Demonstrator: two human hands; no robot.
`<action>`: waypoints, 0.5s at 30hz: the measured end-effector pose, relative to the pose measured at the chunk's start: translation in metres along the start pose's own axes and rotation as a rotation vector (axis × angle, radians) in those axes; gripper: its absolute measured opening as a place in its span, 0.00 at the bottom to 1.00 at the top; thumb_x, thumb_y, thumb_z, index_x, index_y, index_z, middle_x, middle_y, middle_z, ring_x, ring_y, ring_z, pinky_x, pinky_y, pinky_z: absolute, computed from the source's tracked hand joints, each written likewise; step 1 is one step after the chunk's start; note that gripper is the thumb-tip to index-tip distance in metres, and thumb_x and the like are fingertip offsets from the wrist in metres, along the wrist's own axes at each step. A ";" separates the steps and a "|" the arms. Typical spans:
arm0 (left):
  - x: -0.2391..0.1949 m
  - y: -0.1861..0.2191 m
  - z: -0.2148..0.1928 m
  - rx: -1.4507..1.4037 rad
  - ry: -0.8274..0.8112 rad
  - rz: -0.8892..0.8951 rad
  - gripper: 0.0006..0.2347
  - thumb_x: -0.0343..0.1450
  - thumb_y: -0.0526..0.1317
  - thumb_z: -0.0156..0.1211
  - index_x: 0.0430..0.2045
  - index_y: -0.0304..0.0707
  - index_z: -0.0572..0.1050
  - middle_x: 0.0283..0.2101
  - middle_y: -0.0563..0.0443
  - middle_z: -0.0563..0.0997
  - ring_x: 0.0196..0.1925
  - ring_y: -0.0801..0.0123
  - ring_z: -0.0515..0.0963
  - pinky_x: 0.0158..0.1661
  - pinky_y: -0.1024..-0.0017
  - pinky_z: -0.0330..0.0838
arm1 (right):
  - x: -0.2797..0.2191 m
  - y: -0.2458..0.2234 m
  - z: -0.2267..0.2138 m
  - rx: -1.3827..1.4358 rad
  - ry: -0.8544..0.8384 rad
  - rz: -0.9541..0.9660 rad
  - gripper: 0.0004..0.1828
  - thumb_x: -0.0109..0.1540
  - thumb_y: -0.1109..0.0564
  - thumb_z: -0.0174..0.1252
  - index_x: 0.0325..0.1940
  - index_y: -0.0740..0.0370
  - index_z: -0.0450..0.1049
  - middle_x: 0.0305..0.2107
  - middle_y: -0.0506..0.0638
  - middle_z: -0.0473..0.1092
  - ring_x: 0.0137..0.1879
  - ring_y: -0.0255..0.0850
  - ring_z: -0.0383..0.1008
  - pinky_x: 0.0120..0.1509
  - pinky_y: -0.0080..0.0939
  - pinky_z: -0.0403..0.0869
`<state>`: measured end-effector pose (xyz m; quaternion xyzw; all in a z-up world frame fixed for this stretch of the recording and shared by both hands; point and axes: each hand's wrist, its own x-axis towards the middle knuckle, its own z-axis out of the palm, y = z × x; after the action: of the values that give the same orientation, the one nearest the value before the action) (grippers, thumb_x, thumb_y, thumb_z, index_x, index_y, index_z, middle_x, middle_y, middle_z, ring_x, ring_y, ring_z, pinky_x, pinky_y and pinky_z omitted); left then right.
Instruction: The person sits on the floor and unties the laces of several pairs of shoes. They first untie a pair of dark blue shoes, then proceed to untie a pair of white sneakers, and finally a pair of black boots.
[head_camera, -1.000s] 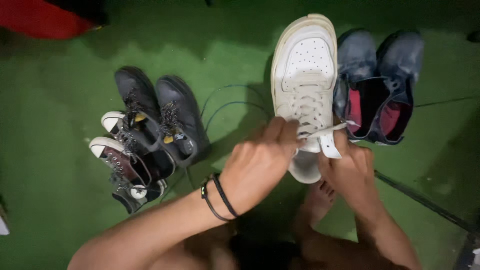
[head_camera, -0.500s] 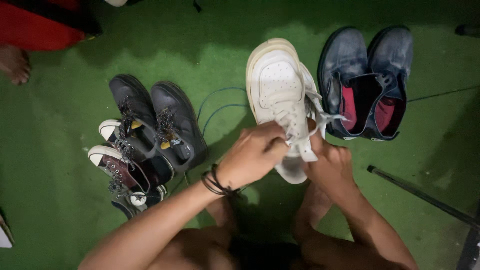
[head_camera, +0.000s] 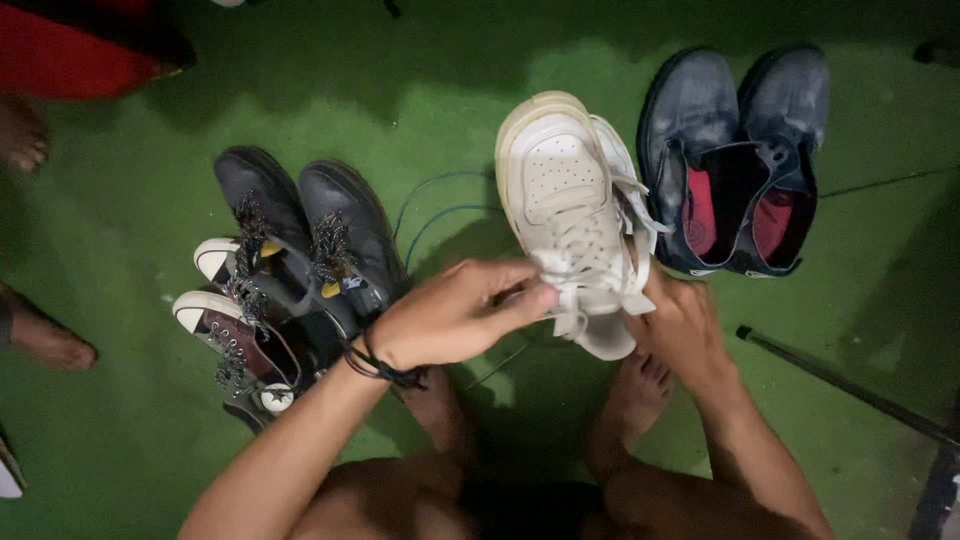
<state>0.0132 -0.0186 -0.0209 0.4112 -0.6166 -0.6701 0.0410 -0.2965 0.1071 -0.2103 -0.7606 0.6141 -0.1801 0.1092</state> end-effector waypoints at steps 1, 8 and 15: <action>-0.003 0.007 -0.005 -0.003 -0.022 0.148 0.21 0.81 0.54 0.47 0.33 0.35 0.78 0.30 0.39 0.81 0.39 0.50 0.80 0.51 0.48 0.66 | 0.002 -0.004 -0.002 0.052 -0.005 0.003 0.36 0.55 0.51 0.64 0.67 0.60 0.75 0.18 0.53 0.72 0.28 0.60 0.78 0.29 0.58 0.73; -0.010 0.014 -0.020 0.289 -0.264 -0.196 0.20 0.83 0.52 0.49 0.48 0.30 0.78 0.23 0.48 0.79 0.19 0.67 0.71 0.26 0.70 0.71 | 0.018 -0.019 -0.020 0.175 -0.079 0.019 0.30 0.56 0.56 0.63 0.64 0.61 0.77 0.14 0.55 0.70 0.24 0.60 0.77 0.25 0.41 0.74; -0.028 -0.001 -0.027 -0.094 -0.373 0.274 0.12 0.80 0.51 0.51 0.34 0.47 0.68 0.28 0.64 0.69 0.30 0.79 0.66 0.33 0.76 0.61 | 0.007 0.004 -0.004 0.227 -0.125 -0.003 0.32 0.65 0.60 0.59 0.75 0.60 0.68 0.18 0.55 0.69 0.17 0.49 0.63 0.27 0.58 0.65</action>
<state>0.0481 -0.0244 -0.0048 0.1906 -0.6316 -0.7506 0.0360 -0.3005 0.0998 -0.2068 -0.7541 0.5805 -0.2009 0.2325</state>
